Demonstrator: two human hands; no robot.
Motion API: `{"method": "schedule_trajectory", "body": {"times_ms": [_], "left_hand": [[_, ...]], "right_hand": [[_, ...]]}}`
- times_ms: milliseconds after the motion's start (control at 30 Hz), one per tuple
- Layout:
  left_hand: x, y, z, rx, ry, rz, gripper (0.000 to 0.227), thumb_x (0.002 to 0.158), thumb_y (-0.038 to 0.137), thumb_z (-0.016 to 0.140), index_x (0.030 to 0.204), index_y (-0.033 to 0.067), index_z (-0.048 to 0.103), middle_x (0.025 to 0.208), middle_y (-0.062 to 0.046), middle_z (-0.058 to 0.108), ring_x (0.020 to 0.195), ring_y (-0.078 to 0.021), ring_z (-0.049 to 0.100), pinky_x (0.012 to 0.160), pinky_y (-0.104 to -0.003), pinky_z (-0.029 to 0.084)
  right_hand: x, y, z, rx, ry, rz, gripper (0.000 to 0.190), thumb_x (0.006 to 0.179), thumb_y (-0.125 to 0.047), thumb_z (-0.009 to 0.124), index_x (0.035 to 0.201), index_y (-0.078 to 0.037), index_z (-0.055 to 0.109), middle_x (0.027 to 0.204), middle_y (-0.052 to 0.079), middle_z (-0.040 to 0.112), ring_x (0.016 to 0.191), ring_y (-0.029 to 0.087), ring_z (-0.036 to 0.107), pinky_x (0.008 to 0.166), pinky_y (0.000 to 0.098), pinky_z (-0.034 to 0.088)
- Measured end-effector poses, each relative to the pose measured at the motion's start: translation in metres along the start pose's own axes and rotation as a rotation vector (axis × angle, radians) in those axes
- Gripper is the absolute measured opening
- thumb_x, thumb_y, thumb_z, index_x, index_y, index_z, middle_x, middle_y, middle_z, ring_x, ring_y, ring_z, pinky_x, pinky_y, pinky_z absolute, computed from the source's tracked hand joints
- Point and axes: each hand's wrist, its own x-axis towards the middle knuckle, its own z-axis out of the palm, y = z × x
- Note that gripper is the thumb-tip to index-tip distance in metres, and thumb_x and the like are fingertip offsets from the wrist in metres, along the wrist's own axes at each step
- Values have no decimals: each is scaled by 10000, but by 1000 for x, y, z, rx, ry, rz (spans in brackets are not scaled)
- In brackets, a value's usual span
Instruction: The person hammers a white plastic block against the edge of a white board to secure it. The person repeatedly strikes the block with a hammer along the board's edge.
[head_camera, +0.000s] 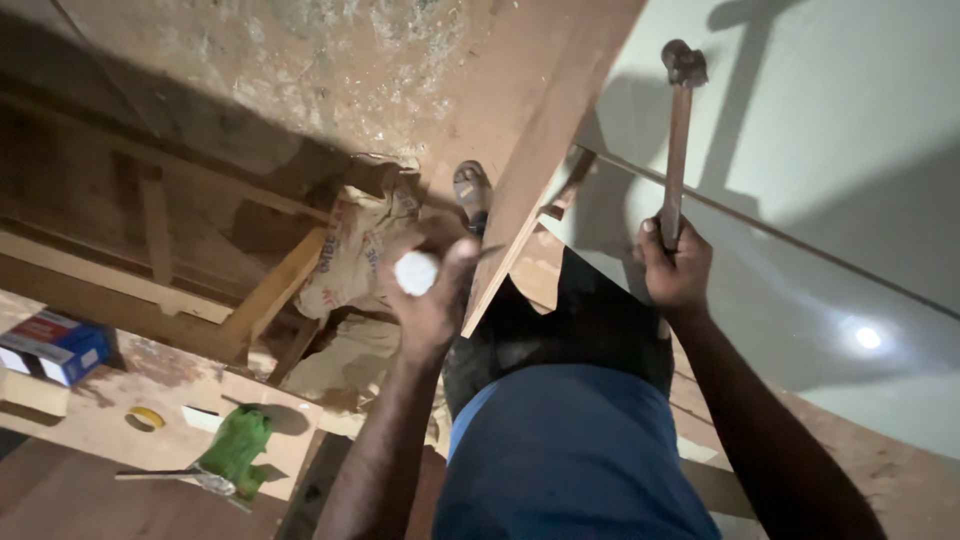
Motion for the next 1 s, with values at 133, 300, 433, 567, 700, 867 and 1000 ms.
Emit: {"method": "schedule_trajectory", "body": {"times_ms": [133, 300, 433, 567, 700, 867, 1000], "left_hand": [[43, 12, 41, 92, -357, 122, 242, 919, 172, 792, 757, 49, 660, 668, -14, 640, 579, -91, 581, 550, -253, 435], [75, 1, 106, 55, -708, 310, 234, 961, 245, 797, 801, 94, 719, 702, -19, 715, 607, -68, 692, 645, -268, 550], [78, -2, 132, 123, -807, 307, 220, 916, 248, 801, 895, 34, 750, 779, -62, 758, 674, -110, 736, 672, -282, 587], [79, 2, 142, 43, -873, 191, 195, 927, 227, 766, 924, 32, 775, 805, -62, 785, 727, -129, 776, 703, -292, 620], [79, 1, 146, 125, -814, 221, 254, 948, 224, 781, 806, 28, 706, 686, -63, 693, 638, -109, 685, 621, -308, 546], [79, 0, 142, 66, -778, 300, 248, 977, 199, 756, 808, 27, 699, 658, -63, 619, 628, -93, 592, 618, -317, 481], [80, -3, 139, 91, -794, 210, 205, 983, 179, 770, 866, 34, 685, 704, -66, 619, 671, -115, 595, 635, -307, 502]], "right_hand": [[7, -6, -1, -154, 23, 95, 202, 1023, -130, 656, 896, 21, 614, 730, 72, 647, 667, 138, 624, 655, 309, 523], [5, -4, -7, 31, -18, 49, 130, 1014, -97, 622, 1002, 33, 631, 779, 68, 649, 712, 133, 604, 662, 313, 505], [6, 0, -13, 128, -91, 43, 151, 1028, -99, 620, 1046, 50, 635, 822, 74, 669, 757, 131, 626, 696, 305, 523], [15, 2, -17, 143, -111, 174, 199, 1060, -155, 628, 1053, 44, 635, 839, 88, 709, 751, 140, 694, 714, 307, 583], [19, 1, -25, 149, -161, 121, 224, 1103, -153, 603, 1041, 60, 629, 858, 110, 714, 765, 161, 702, 718, 321, 592], [20, -1, -28, 101, -189, 112, 177, 1086, -118, 597, 1052, 54, 625, 870, 114, 723, 767, 164, 711, 698, 319, 588], [21, 0, -27, 130, -195, 122, 169, 1086, -116, 607, 1051, 48, 628, 876, 116, 724, 764, 163, 710, 689, 318, 587]]}}
